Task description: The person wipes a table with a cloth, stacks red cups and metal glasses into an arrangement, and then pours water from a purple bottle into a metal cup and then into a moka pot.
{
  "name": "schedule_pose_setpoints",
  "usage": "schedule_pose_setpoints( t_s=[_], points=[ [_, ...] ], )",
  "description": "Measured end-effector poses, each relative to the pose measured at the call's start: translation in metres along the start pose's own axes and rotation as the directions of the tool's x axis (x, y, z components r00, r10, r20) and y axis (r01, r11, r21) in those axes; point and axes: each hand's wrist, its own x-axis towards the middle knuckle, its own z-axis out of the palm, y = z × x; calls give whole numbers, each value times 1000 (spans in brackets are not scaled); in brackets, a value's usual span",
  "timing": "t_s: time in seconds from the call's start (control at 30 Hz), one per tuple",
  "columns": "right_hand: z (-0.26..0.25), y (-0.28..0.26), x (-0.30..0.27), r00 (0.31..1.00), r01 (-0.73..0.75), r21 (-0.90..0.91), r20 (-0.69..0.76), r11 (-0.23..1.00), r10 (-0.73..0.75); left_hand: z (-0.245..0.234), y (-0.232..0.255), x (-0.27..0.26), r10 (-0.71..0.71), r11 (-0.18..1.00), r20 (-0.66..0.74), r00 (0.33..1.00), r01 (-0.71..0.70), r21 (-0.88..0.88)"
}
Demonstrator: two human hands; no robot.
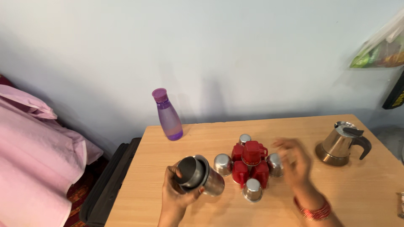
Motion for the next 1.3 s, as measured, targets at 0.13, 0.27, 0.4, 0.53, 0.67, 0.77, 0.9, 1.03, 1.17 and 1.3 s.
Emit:
schedule_pose_setpoints(
  t_s=[0.13, 0.27, 0.4, 0.53, 0.67, 0.77, 0.9, 1.03, 1.17, 1.3],
  points=[
    [28, -59, -16, 858, -97, 220, 512, 971, -31, 21, 0, -17, 98, 994, 75, 992, -94, -56],
    [42, -80, -31, 648, -461, 366, 761, 809, 25, 30, -19, -34, 106, 968, 151, 983, -67, -242],
    [48, -74, -49, 631, -547, 423, 776, 723, 24, 37, -46, -41, -130, 901, -10, 992, 114, -418],
    [52, -66, -65, 569, -664, 311, 801, 680, 189, 38, -59, -41, -118, 867, -45, 992, 81, -492],
    [58, -61, -78, 819, -321, 521, 573, 791, -45, 42, -67, -45, 153, 921, -20, 988, -150, -360],
    [55, -61, -73, 851, -192, 511, 512, 838, -117, 46, -68, -43, 305, 881, -11, 952, -287, -376],
    [39, -65, -54, 784, -160, 455, 598, 876, -168, 39, -41, -37, 303, 870, -128, 944, -329, -368],
    [32, -63, -38, 882, 28, 358, 430, 933, -192, 15, 15, -28, 473, 874, -181, 862, -485, -29],
    [13, -41, -18, 981, 193, 50, -17, 980, -193, 14, 55, -14, 671, 727, -207, 712, -578, 370],
    [-12, -1, 11, 961, 112, -183, -230, 977, -153, 20, 53, 14, 735, 627, -268, 623, -474, 617]
  ],
)
